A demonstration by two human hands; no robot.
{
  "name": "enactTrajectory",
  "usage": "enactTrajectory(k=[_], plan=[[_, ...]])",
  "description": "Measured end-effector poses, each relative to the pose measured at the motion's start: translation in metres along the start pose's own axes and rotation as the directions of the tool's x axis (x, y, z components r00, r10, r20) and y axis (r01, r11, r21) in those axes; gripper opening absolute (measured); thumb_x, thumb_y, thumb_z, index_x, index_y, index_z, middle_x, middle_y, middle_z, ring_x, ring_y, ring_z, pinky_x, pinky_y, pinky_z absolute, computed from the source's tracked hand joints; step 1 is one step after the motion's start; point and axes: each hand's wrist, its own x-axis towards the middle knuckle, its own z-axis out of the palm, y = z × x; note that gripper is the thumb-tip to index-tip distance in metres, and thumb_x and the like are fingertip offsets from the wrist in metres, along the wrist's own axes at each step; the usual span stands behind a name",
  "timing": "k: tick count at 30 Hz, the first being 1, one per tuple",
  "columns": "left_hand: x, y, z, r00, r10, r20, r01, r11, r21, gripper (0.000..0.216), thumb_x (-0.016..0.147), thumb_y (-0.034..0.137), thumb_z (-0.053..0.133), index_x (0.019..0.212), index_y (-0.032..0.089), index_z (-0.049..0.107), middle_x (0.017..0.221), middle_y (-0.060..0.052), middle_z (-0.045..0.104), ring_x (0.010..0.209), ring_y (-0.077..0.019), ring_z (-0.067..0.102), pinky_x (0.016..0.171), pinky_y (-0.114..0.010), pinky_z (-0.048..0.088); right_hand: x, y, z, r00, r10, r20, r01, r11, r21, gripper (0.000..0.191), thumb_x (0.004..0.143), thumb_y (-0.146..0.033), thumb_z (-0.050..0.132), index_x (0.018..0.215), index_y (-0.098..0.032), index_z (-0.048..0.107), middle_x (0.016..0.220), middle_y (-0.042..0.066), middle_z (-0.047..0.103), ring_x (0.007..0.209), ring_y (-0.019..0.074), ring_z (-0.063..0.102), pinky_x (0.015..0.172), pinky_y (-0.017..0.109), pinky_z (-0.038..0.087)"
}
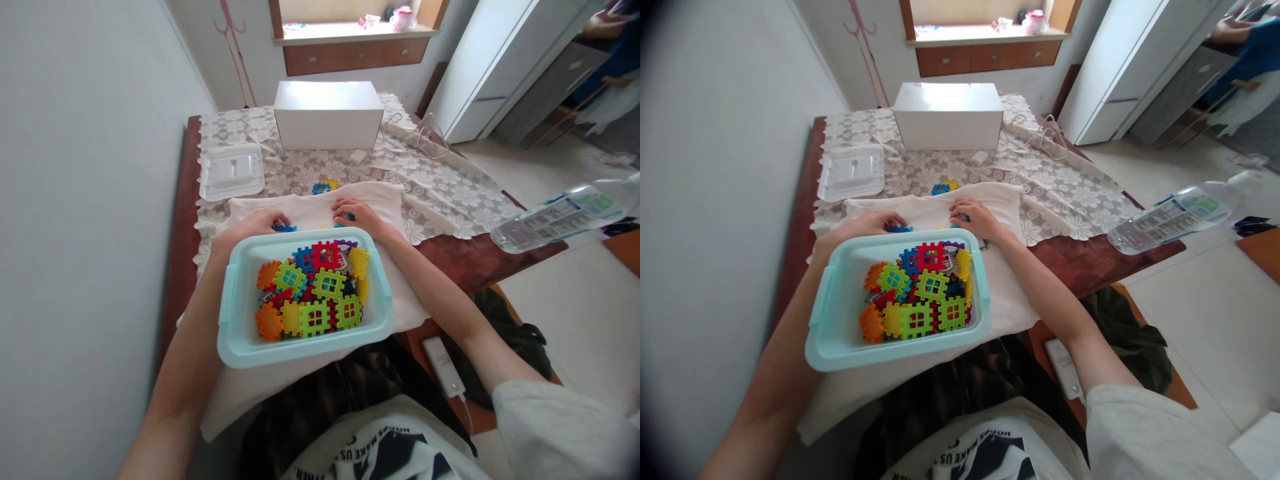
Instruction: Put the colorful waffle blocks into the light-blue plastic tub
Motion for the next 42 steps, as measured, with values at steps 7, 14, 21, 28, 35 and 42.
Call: enactTrajectory(k=[7,14,21,28,35,42], plan=[[0.006,-0.01,-0.003,0.998,0.054,0.021,-0.04,0.905,-0.423,0.045,0.066,0.043,0.098,0.097,0.019,0.077,0.093,-0.005,0.08,0.086,-0.0217,0.072,0.075,-0.031,0.056,-0.001,0.002,0.001,0.999,0.034,-0.039,-0.033,0.999,0.032,0.028,0.099,-0.045,0.066,0.096,-0.024,0.085,0.119,0.01,0.084,0.118,0.0317,0.077,0.112,0.049,0.059],[-0.009,-0.009,-0.04,0.845,0.257,-0.47,-0.527,0.551,-0.646,0.042,0.077,0.039,0.101,0.102,0.025,0.07,0.089,0.004,0.071,0.078,-0.0101,0.065,0.074,-0.026,0.058,-0.001,0.0,-0.001,0.997,0.059,-0.046,-0.057,0.998,0.034,0.025,0.1,-0.042,0.066,0.095,-0.025,0.083,0.116,0.009,0.083,0.109,0.0298,0.078,0.107,0.047,0.059],[-0.061,0.072,-0.04,0.866,0.5,0.004,-0.408,0.71,-0.574,0.03,0.08,0.034,0.1,0.099,0.022,0.08,0.093,-0.004,0.076,0.082,-0.0177,0.073,0.071,-0.028,0.06,-0.002,-0.003,0.001,0.997,0.07,-0.042,-0.068,0.997,0.037,0.022,0.099,-0.042,0.067,0.094,-0.026,0.081,0.113,0.009,0.083,0.109,0.0307,0.077,0.106,0.049,0.059],[-0.045,0.092,-0.013,0.818,0.558,0.138,-0.461,0.781,-0.421,0.028,0.092,0.04,0.092,0.108,0.02,0.081,0.098,-0.004,0.081,0.079,-0.013,0.07,0.075,-0.025,0.058,-0.003,-0.009,-0.001,0.995,0.077,-0.064,-0.075,0.997,0.032,0.028,0.101,-0.044,0.064,0.099,-0.022,0.082,0.108,0.009,0.082,0.102,0.0286,0.077,0.099,0.045,0.059],[-0.039,0.093,-0.005,0.8,0.59,0.112,-0.491,0.75,-0.443,0.028,0.095,0.041,0.089,0.111,0.019,0.082,0.104,-0.006,0.082,0.079,-0.0118,0.069,0.074,-0.024,0.057,-0.002,-0.009,0.0,0.997,0.068,-0.038,-0.068,0.998,0.008,0.028,0.101,-0.044,0.064,0.097,-0.023,0.082,0.109,0.008,0.083,0.105,0.0291,0.076,0.102,0.046,0.058],[-0.031,0.088,0.003,0.808,0.587,0.055,-0.467,0.694,-0.549,0.034,0.095,0.042,0.091,0.117,0.019,0.08,0.108,-0.008,0.082,0.092,-0.0146,0.074,0.08,-0.025,0.059,-0.004,-0.014,-0.001,0.997,0.062,0.04,-0.059,0.996,-0.067,0.036,0.096,-0.055,0.068,0.1,-0.023,0.084,0.117,0.011,0.083,0.115,0.0333,0.074,0.113,0.052,0.053]])
